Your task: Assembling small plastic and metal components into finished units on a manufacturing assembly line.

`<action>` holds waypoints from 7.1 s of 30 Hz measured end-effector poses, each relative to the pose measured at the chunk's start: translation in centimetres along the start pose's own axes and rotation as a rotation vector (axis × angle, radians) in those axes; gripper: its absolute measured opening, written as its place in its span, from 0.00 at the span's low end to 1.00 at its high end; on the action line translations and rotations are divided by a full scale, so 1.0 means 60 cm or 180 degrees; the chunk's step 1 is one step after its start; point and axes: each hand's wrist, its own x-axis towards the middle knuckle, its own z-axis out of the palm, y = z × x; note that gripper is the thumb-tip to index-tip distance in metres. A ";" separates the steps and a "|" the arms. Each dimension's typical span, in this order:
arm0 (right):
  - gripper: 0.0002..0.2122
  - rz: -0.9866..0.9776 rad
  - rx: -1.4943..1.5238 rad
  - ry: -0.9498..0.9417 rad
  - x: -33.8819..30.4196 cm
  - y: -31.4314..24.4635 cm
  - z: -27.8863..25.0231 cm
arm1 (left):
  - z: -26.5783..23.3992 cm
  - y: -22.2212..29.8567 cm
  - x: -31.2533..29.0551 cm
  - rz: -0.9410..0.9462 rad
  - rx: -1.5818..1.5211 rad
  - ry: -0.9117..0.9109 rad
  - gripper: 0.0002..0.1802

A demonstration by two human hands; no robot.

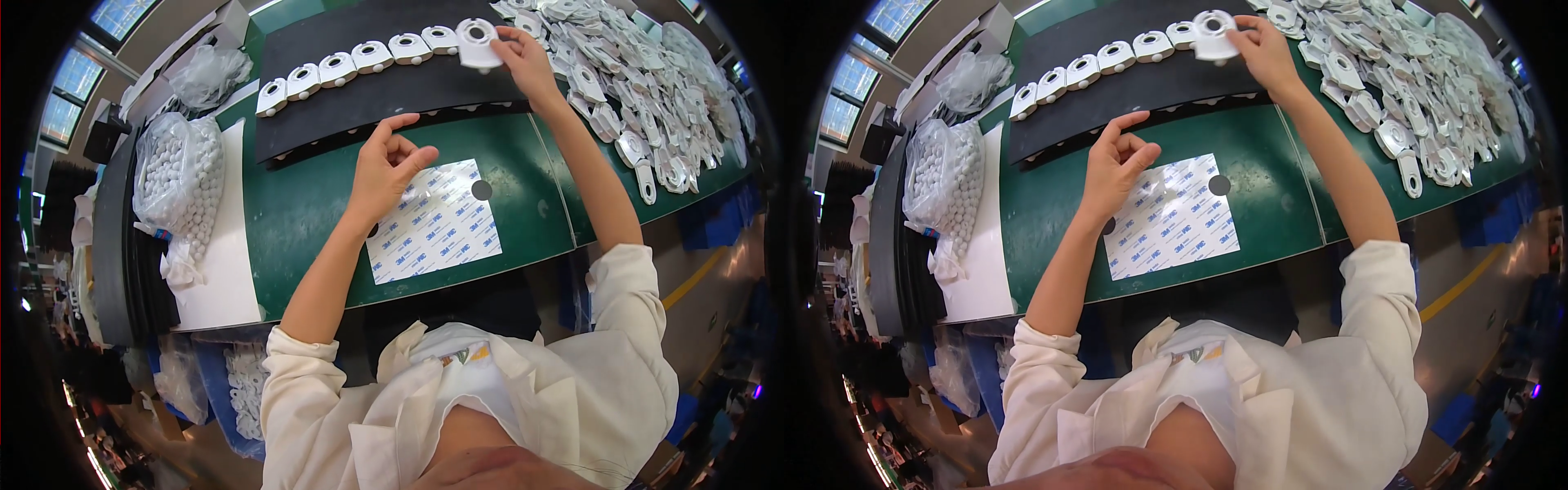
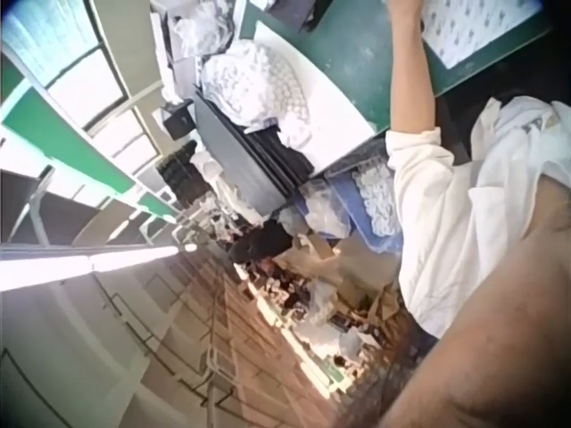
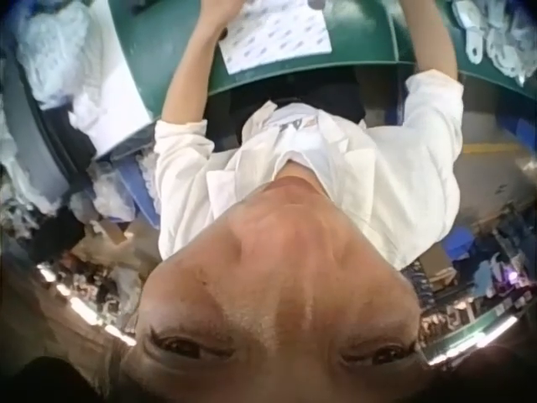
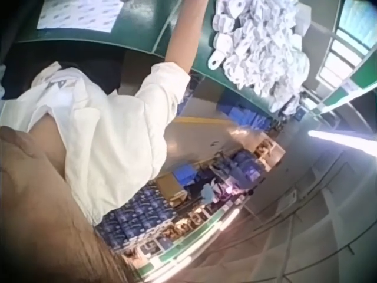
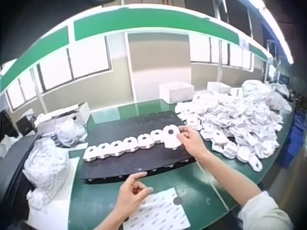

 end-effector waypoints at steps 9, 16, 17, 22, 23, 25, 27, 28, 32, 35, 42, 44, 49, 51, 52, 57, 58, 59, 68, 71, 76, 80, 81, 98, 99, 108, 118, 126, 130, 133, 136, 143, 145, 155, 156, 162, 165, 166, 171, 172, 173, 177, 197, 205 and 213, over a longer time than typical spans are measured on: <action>0.15 0.0135 -0.1950 -0.0049 0.156 0.112 -0.030 | 0.000 -0.009 0.007 -0.0122 0.0092 0.0246 0.17; 0.16 -0.2044 -0.2550 -0.0437 0.096 0.065 0.021 | -0.002 -0.012 0.004 -0.0096 0.0097 0.0294 0.16; 0.16 -0.2110 -0.2738 -0.0639 0.083 0.065 0.024 | -0.003 -0.012 0.004 -0.0097 0.0097 0.0292 0.16; 0.16 -0.1642 -0.2792 -0.1068 0.040 0.045 0.021 | -0.005 -0.013 0.005 -0.0097 0.0089 0.0298 0.15; 0.16 -0.1659 -0.2818 -0.1025 0.035 0.043 0.020 | -0.004 -0.014 0.005 -0.0101 0.0084 0.0291 0.15; 0.16 -0.1663 -0.2848 -0.0983 0.030 0.040 0.021 | 0.001 -0.015 0.005 -0.0113 0.0094 0.0283 0.15; 0.16 -0.1748 -0.2750 -0.0958 0.028 0.037 0.023 | 0.002 -0.016 0.005 -0.0128 0.0120 0.0253 0.15; 0.16 -0.1731 -0.2762 -0.0951 0.028 0.040 0.020 | 0.002 -0.016 0.005 -0.0139 0.0153 0.0240 0.15; 0.15 -0.1688 -0.1808 -0.0024 0.044 0.051 -0.014 | 0.000 -0.011 0.005 -0.0158 0.0154 0.0313 0.15; 0.13 -0.1369 -0.2371 0.0994 0.038 0.066 -0.090 | -0.003 -0.007 0.005 -0.0195 0.0113 0.0383 0.15; 0.24 0.0195 -0.4116 0.0981 -0.017 0.112 -0.276 | -0.004 -0.003 0.000 0.0297 0.0202 0.0713 0.12; 0.29 0.0254 -0.3989 0.0965 -0.021 0.138 -0.305 | -0.012 0.008 -0.006 0.0643 0.0499 0.0784 0.12; 0.26 0.0351 -0.3820 0.0989 -0.032 0.125 -0.317 | -0.112 0.065 -0.007 0.1802 0.1645 0.2221 0.10; 0.23 0.0457 -0.3738 0.0869 -0.037 0.116 -0.327 | -0.204 0.085 -0.003 0.1987 0.2371 0.2697 0.11; 0.21 0.0564 -0.3480 0.0837 -0.035 0.123 -0.342 | -0.260 0.095 -0.004 0.1985 0.2723 0.2878 0.12; 0.17 0.0224 -0.2830 0.1321 -0.036 0.125 -0.341 | -0.543 0.076 -0.033 0.0596 0.4953 0.2676 0.20; 0.17 0.0071 -0.2805 0.1619 -0.035 0.106 -0.313 | -0.582 0.066 -0.042 -0.0334 0.4932 0.2282 0.21; 0.16 -0.0084 -0.2794 0.1925 -0.034 0.086 -0.292 | -0.600 0.052 -0.041 -0.1237 0.4819 0.1857 0.22; 0.14 -0.0893 -0.2305 0.1969 -0.048 0.037 -0.210 | -0.552 0.016 0.031 -0.0325 0.4543 0.1541 0.17; 0.12 -0.1040 -0.2260 0.2055 -0.045 0.034 -0.196 | -0.572 0.039 0.030 -0.0761 0.5128 0.1646 0.16; 0.09 -0.1216 -0.1556 0.2043 -0.042 0.022 -0.172 | -0.612 0.102 0.003 -0.0853 0.5261 0.2654 0.20; 0.06 -0.1366 -0.0648 0.1586 -0.056 0.021 -0.113 | -0.656 0.095 0.012 -0.0854 0.4952 0.2862 0.23; 0.05 -0.1324 -0.0467 0.1483 -0.067 0.001 -0.078 | -0.667 0.087 0.010 -0.0760 0.4877 0.2892 0.23; 0.07 0.0545 0.0497 -0.1497 -0.251 -0.052 0.091 | -0.046 0.031 0.046 -0.0929 -0.2812 -0.0122 0.18; 0.06 0.0481 0.0433 -0.1547 -0.252 -0.055 0.093 | -0.034 0.025 0.048 -0.0911 -0.2790 0.0044 0.16; 0.05 0.0244 -0.0113 -0.1685 -0.251 -0.057 0.089 | -0.027 -0.004 0.029 -0.1102 -0.2768 0.0407 0.13; 0.05 -0.0155 -0.0346 -0.1571 -0.257 -0.065 0.092 | -0.024 -0.001 0.027 -0.0925 -0.2832 0.0258 0.17; 0.06 0.0578 0.1062 -0.1696 -0.248 -0.049 0.089 | -0.017 0.008 0.023 -0.0811 -0.2577 0.0082 0.21; 0.08 0.1073 0.2293 -0.1244 -0.220 -0.034 0.080 | -0.014 -0.001 0.021 -0.0966 -0.2256 0.0063 0.21; 0.10 0.1317 0.2952 -0.0905 -0.205 -0.023 0.067 | -0.005 0.002 0.018 -0.1067 -0.2078 -0.0001 0.19; 0.10 0.1411 0.3015 -0.0843 -0.202 -0.020 0.060 | 0.010 0.014 0.017 -0.1162 -0.1953 -0.0049 0.16; 0.10 0.1428 0.2812 -0.0872 -0.202 -0.026 0.065 | 0.014 0.012 0.013 -0.1053 -0.1608 -0.0118 0.16; 0.10 0.1418 0.2792 -0.0864 -0.202 -0.025 0.064 | 0.013 0.011 0.014 -0.1042 -0.1571 -0.0112 0.16; 0.10 0.1441 0.2702 -0.0773 -0.205 -0.039 0.070 | 0.017 0.019 0.009 -0.0951 -0.1226 0.0080 0.16; 0.10 0.1441 0.2779 -0.1073 -0.205 -0.035 0.066 | 0.019 0.022 0.009 -0.0939 -0.1105 0.0118 0.16; 0.10 0.1300 0.2797 -0.1516 -0.206 -0.043 0.058 | 0.024 0.020 0.007 -0.0831 -0.0801 0.0035 0.17; 0.10 0.0990 0.2482 -0.1378 -0.203 -0.053 0.058 | 0.023 0.008 0.008 -0.0699 -0.0652 -0.0036 0.17; 0.11 0.0802 0.2249 -0.1296 -0.201 -0.056 0.056 | 0.024 0.009 0.008 -0.0684 -0.0655 -0.0055 0.17; 0.14 -0.0081 0.0930 -0.0896 -0.115 -0.071 0.017 | 0.011 0.005 0.014 -0.1009 -0.1381 -0.0175 0.17; 0.15 -0.0190 0.0752 -0.0582 -0.092 -0.077 0.011 | 0.007 0.006 0.016 -0.0992 -0.1389 -0.0196 0.17; 0.15 -0.0479 0.0459 -0.0432 -0.066 -0.067 -0.008 | 0.005 0.006 0.018 -0.1084 -0.1882 -0.0161 0.19; 0.16 -0.0501 -0.0986 0.0409 0.052 0.035 -0.078 | 0.000 0.012 0.019 -0.1271 -0.2566 -0.0056 0.25; 0.15 -0.0873 -0.2869 -0.0060 0.095 0.086 -0.236 | -0.002 0.010 0.020 -0.1328 -0.3088 -0.0068 0.20; 0.22 0.0244 -0.3399 -0.0587 0.012 0.097 -0.327 | 0.005 0.001 0.022 -0.1265 -0.2612 -0.0154 0.17; 0.22 0.0616 -0.3110 -0.0462 -0.034 0.041 -0.307 | -0.004 -0.005 0.021 -0.1273 -0.2698 -0.0153 0.18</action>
